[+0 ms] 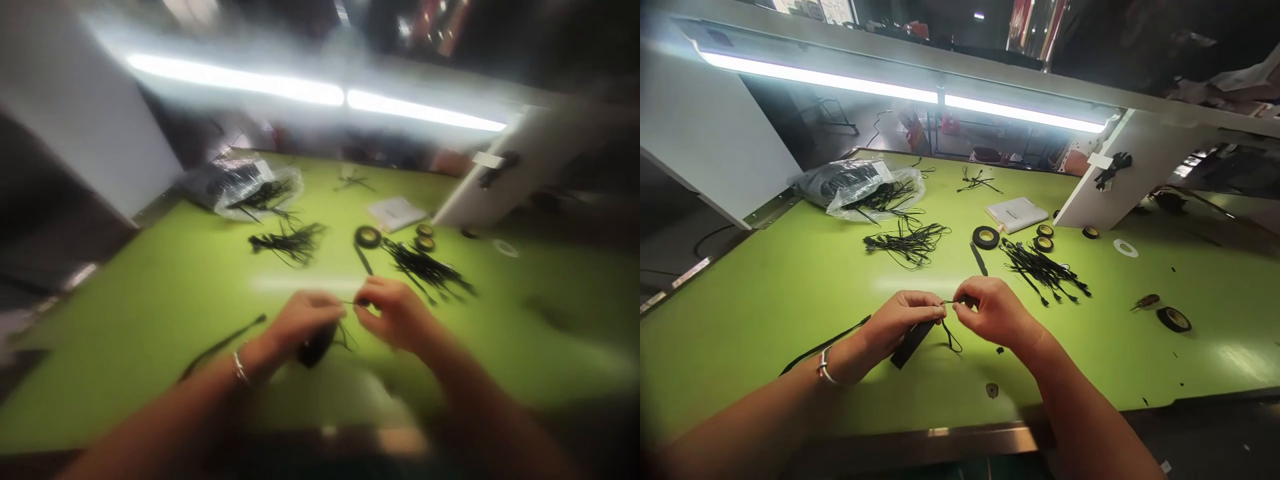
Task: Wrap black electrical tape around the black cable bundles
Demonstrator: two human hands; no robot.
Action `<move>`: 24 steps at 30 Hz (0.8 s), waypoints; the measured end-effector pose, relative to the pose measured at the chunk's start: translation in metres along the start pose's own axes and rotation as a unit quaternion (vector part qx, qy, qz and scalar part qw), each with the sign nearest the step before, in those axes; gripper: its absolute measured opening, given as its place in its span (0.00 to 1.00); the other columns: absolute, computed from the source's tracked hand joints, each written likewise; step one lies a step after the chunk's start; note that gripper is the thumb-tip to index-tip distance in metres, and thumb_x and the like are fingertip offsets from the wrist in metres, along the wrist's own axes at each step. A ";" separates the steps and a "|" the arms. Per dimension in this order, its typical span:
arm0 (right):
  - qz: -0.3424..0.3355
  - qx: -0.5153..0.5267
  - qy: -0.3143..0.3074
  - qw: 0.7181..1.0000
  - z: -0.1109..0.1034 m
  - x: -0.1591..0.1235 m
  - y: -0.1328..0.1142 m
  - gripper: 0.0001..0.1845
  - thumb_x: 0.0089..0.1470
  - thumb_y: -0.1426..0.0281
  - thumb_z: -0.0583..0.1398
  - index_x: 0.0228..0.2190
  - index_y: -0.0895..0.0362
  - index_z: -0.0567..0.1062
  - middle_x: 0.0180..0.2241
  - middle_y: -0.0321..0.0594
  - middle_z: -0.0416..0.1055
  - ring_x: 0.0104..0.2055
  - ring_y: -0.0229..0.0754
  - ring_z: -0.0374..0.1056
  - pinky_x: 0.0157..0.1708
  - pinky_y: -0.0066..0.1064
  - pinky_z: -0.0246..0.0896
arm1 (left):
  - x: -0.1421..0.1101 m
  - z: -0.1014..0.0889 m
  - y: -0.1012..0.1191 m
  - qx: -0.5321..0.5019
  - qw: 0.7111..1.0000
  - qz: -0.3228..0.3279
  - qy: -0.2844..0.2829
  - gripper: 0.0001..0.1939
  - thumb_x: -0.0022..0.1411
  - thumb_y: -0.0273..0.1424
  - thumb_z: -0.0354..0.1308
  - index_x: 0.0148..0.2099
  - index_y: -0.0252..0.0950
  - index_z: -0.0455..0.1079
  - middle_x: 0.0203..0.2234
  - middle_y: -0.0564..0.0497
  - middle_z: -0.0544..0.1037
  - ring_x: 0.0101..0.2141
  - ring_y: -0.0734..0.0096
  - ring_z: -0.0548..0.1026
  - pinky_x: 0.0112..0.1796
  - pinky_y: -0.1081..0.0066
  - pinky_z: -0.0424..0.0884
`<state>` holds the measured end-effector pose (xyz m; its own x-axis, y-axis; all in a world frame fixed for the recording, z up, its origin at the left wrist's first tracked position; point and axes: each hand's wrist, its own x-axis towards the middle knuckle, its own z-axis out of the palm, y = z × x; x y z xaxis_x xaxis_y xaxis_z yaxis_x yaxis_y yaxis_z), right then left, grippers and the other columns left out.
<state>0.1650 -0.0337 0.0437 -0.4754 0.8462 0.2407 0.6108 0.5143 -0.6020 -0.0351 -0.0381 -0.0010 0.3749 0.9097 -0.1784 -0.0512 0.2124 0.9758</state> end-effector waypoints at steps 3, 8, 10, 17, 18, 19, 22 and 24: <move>-0.059 -0.205 0.003 0.977 0.005 -0.007 -0.015 0.08 0.53 0.70 0.57 0.23 0.56 0.73 0.23 0.37 0.66 0.26 0.36 0.59 0.26 0.29 0.49 | -0.002 0.003 0.000 0.061 0.997 0.051 0.019 0.09 0.52 0.34 0.62 0.26 0.33 0.75 0.21 0.51 0.74 0.25 0.72 0.69 0.29 0.72 0.64; -0.090 -0.315 -0.015 0.945 0.013 -0.012 -0.025 0.13 0.59 0.67 0.54 0.26 0.57 0.72 0.21 0.37 0.64 0.23 0.36 0.56 0.24 0.31 0.41 | -0.003 0.008 -0.005 0.151 0.982 0.101 0.044 0.08 0.54 0.31 0.60 0.25 0.33 0.74 0.21 0.52 0.73 0.24 0.73 0.69 0.28 0.73 0.65; -0.087 -0.311 -0.022 0.946 0.012 -0.013 -0.021 0.12 0.58 0.72 0.54 0.24 0.57 0.71 0.20 0.36 0.64 0.22 0.35 0.56 0.23 0.31 0.41 | -0.002 0.009 -0.006 0.182 0.970 0.154 0.055 0.08 0.55 0.30 0.60 0.26 0.33 0.74 0.23 0.50 0.75 0.27 0.71 0.71 0.32 0.72 0.67; 0.050 -0.045 0.212 0.975 0.004 -0.009 0.004 0.07 0.58 0.69 0.56 0.30 0.57 0.71 0.23 0.35 0.71 0.23 0.34 0.63 0.25 0.27 0.56 | 0.000 0.006 -0.002 0.114 0.981 0.117 0.103 0.07 0.53 0.33 0.63 0.27 0.34 0.78 0.43 0.43 0.77 0.42 0.62 0.75 0.42 0.68 0.71; 0.059 0.020 0.201 0.978 0.009 -0.007 0.005 0.05 0.58 0.69 0.57 0.31 0.57 0.71 0.23 0.34 0.71 0.21 0.34 0.63 0.24 0.26 0.57 | 0.001 0.006 -0.002 0.097 0.986 0.102 0.094 0.07 0.53 0.33 0.63 0.28 0.34 0.78 0.41 0.43 0.78 0.41 0.61 0.76 0.41 0.68 0.71; 0.053 0.071 0.174 0.981 0.014 -0.006 0.006 0.04 0.57 0.69 0.58 0.32 0.57 0.71 0.23 0.33 0.72 0.21 0.33 0.63 0.23 0.25 0.58 | 0.001 0.007 -0.003 0.080 0.989 0.090 0.086 0.08 0.52 0.34 0.64 0.28 0.34 0.79 0.39 0.43 0.79 0.40 0.61 0.76 0.40 0.67 0.71; -0.015 0.086 0.136 0.987 0.033 -0.003 0.004 0.03 0.55 0.71 0.59 0.31 0.56 0.74 0.26 0.35 0.73 0.26 0.35 0.66 0.28 0.27 0.62 | 0.003 0.008 -0.007 0.027 0.995 0.067 0.064 0.10 0.50 0.36 0.66 0.31 0.34 0.79 0.28 0.45 0.80 0.32 0.62 0.77 0.32 0.68 0.72; -0.049 0.057 0.152 0.986 0.040 -0.003 0.002 0.05 0.55 0.73 0.58 0.32 0.55 0.76 0.28 0.38 0.73 0.30 0.37 0.67 0.32 0.28 0.63 | 0.004 0.009 -0.011 -0.004 0.996 0.064 0.063 0.12 0.49 0.37 0.67 0.33 0.33 0.79 0.24 0.47 0.79 0.28 0.63 0.77 0.30 0.68 0.72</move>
<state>0.1424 -0.0405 0.0117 -0.3065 0.8053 0.5075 0.4877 0.5907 -0.6428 -0.0248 -0.0394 -0.0114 0.2465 0.9668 -0.0669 -0.0981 0.0936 0.9908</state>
